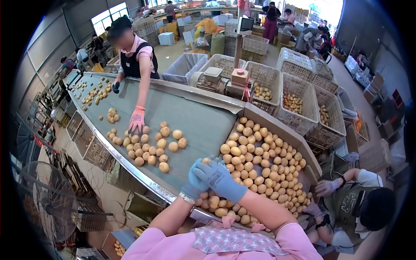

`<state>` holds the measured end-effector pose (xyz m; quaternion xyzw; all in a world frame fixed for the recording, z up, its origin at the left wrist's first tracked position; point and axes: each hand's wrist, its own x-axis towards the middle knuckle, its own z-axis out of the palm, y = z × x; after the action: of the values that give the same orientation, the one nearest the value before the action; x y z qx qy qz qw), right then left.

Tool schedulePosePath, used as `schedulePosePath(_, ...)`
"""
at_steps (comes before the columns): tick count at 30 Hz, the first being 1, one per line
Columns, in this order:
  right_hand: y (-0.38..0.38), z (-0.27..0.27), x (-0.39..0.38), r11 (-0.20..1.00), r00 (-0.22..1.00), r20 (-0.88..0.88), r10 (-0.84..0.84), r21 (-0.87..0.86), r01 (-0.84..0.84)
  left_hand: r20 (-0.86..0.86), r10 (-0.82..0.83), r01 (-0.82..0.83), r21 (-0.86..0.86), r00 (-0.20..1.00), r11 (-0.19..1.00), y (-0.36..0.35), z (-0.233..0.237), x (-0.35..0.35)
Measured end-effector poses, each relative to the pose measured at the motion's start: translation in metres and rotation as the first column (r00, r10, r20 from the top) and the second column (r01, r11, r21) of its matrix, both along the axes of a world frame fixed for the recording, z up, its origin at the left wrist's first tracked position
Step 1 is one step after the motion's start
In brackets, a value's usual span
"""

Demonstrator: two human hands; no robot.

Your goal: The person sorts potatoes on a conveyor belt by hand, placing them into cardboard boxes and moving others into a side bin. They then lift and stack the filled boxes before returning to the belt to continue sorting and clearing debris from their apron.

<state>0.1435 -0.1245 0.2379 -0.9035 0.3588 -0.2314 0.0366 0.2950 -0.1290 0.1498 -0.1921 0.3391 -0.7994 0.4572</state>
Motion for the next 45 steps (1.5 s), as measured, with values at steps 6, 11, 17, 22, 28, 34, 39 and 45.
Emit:
schedulePosePath(6, -0.016, 0.022, -0.014, 0.936, 0.886, 0.431, 0.168, 0.213, -0.281, 0.219, 0.042, -0.02, -0.098, 0.975, 0.995, 0.007, 0.006, 0.006)
schedulePosePath(11, -0.015, 0.007, -0.006, 0.054, 0.4, 0.73, -0.554, 0.51, -0.858, 0.486, 0.265, -0.108, -0.326, 0.833, 0.939, 0.007, 0.036, 0.029)
schedulePosePath(17, -0.015, -0.047, -0.068, 0.05, 0.533, 0.517, -0.67, 0.748, -0.662, 0.746, 0.658, -0.544, -0.51, 0.107, 0.666, 0.079, 0.083, 0.181)
schedulePosePath(22, 0.02, -0.082, -0.131, 0.038, 0.325, 0.463, -0.825, 0.618, -0.785, 0.793, -0.037, -0.566, -0.4, -0.608, 0.72, 0.204, -0.118, 0.314)
schedulePosePath(28, 0.04, -0.069, -0.14, -0.011, 0.315, 0.34, -0.886, 0.664, -0.747, 0.911, -0.352, -0.898, 0.326, 0.215, 0.296, 0.244, -0.173, 0.308)
schedulePosePath(34, 0.05, -0.044, -0.12, 0.142, 0.344, 0.474, -0.811, 0.729, -0.669, 0.561, -0.718, -0.881, -0.046, -0.413, 0.471, 0.239, -0.223, 0.335)
schedulePosePath(39, 0.049, -0.02, -0.105, 0.374, 0.467, 0.543, -0.697, 0.832, -0.41, 0.171, -0.515, -0.518, -0.533, -0.84, 0.669, 0.136, -0.022, 0.235)
schedulePosePath(45, 0.059, -0.005, -0.102, 0.661, 0.587, 0.559, -0.586, 0.748, -0.053, -0.238, 0.49, 0.542, -0.455, -0.839, 0.707, 0.062, 0.086, 0.089)
